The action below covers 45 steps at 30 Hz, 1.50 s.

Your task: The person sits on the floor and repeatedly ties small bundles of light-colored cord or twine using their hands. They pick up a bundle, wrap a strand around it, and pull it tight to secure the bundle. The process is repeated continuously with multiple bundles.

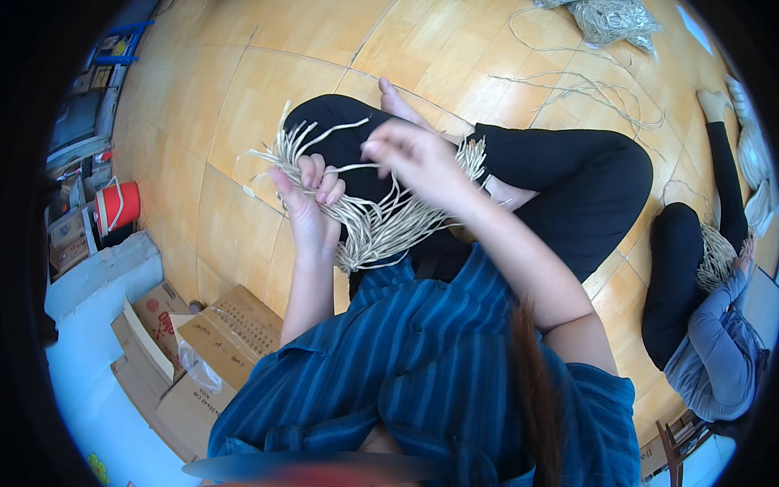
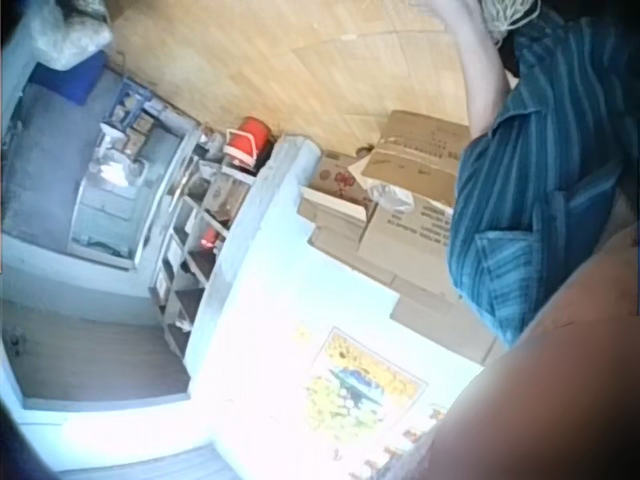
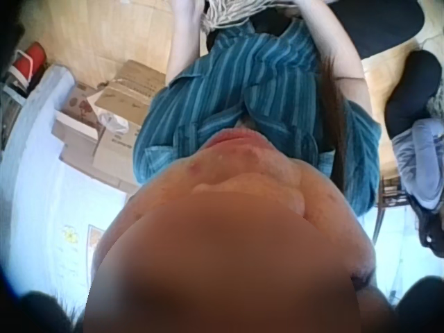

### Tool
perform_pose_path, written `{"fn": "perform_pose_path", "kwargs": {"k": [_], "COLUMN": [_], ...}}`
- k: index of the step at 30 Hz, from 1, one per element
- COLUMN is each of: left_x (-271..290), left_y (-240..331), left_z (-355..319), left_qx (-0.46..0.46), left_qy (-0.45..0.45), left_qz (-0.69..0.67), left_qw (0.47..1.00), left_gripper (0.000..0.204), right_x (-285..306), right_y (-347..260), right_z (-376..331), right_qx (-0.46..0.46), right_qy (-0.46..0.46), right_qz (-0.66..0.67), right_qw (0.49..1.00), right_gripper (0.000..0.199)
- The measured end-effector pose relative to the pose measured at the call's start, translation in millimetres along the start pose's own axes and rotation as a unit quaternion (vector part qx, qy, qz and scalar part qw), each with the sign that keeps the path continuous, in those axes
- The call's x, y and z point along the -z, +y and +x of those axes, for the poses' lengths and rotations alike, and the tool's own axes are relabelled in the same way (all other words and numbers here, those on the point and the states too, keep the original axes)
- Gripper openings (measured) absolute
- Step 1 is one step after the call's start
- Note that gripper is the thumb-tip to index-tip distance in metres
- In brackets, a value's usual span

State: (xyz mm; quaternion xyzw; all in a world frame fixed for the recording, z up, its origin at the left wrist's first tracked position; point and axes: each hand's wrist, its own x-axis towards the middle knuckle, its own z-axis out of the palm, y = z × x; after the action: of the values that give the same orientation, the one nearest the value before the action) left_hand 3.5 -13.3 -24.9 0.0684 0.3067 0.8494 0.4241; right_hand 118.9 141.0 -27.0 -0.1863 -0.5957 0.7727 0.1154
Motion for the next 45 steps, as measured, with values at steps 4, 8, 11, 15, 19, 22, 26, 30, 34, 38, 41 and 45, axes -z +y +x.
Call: {"fn": "perform_pose_path", "kwargs": {"k": [4,8,11,15,19,22,26,30,34,38,41,45], "left_x": [-9.9,-20.8,-25.9,-29.1,-29.4,-29.7,-28.3,-24.3,-23.7,-26.4,-25.3,-19.9], "left_y": [2.0,4.2,1.0,-2.7,2.9,5.5,10.7,16.2,21.1,13.0,8.4,-0.6], "left_z": [-1.5,0.0,1.5,2.8,5.2,7.4,6.3,8.8,11.0,10.1,9.9,7.8], "left_qx": [0.003,0.01,-0.054,-0.083,0.063,0.077,0.097,0.109,0.135,0.069,0.085,-0.079], "left_qy": [0.102,0.124,0.154,0.096,0.092,0.135,0.093,0.011,-0.044,-0.063,0.085,0.197], "left_qz": [0.204,0.173,0.295,0.295,0.158,0.244,0.31,0.388,0.492,0.439,0.335,0.415], "left_qw": [0.974,0.977,0.941,0.947,0.981,0.957,0.941,0.915,0.859,0.894,0.935,0.885], "left_gripper": [0.02,0.026,0.033,0.033,0.033,0.032,0.026,0.02,0.02,0.015,0.014,0.008], "right_x": [60.9,65.0,55.6,35.4,6.1,-7.7,-2.7,5.4,11.3,18.7,0.9,-31.8], "right_y": [20.8,35.8,17.2,-30.7,-57.1,-61.0,-61.0,-57.5,-56.0,-55.3,-40.0,-13.0], "right_z": [14.0,13.2,16.6,17.3,23.6,25.5,25.0,21.5,16.9,16.7,10.7,-9.6], "right_qx": [-0.006,-0.06,0.126,0.156,0.241,0.243,0.144,0.114,0.104,0.053,-0.023,-0.042], "right_qy": [0.088,0.057,0.073,-0.008,-0.055,-0.074,-0.105,-0.112,-0.121,-0.218,-0.198,-0.104], "right_qz": [-0.386,-0.393,-0.399,-0.337,-0.439,-0.453,-0.379,-0.371,-0.399,-0.355,-0.144,0.048], "right_qw": [0.918,0.916,0.905,0.929,0.864,0.854,0.908,0.915,0.903,0.908,0.969,0.993], "right_gripper": [0.02,0.017,0.013,0.01,0.01,0.01,0.012,0.014,0.015,0.015,0.02,0.024]}}
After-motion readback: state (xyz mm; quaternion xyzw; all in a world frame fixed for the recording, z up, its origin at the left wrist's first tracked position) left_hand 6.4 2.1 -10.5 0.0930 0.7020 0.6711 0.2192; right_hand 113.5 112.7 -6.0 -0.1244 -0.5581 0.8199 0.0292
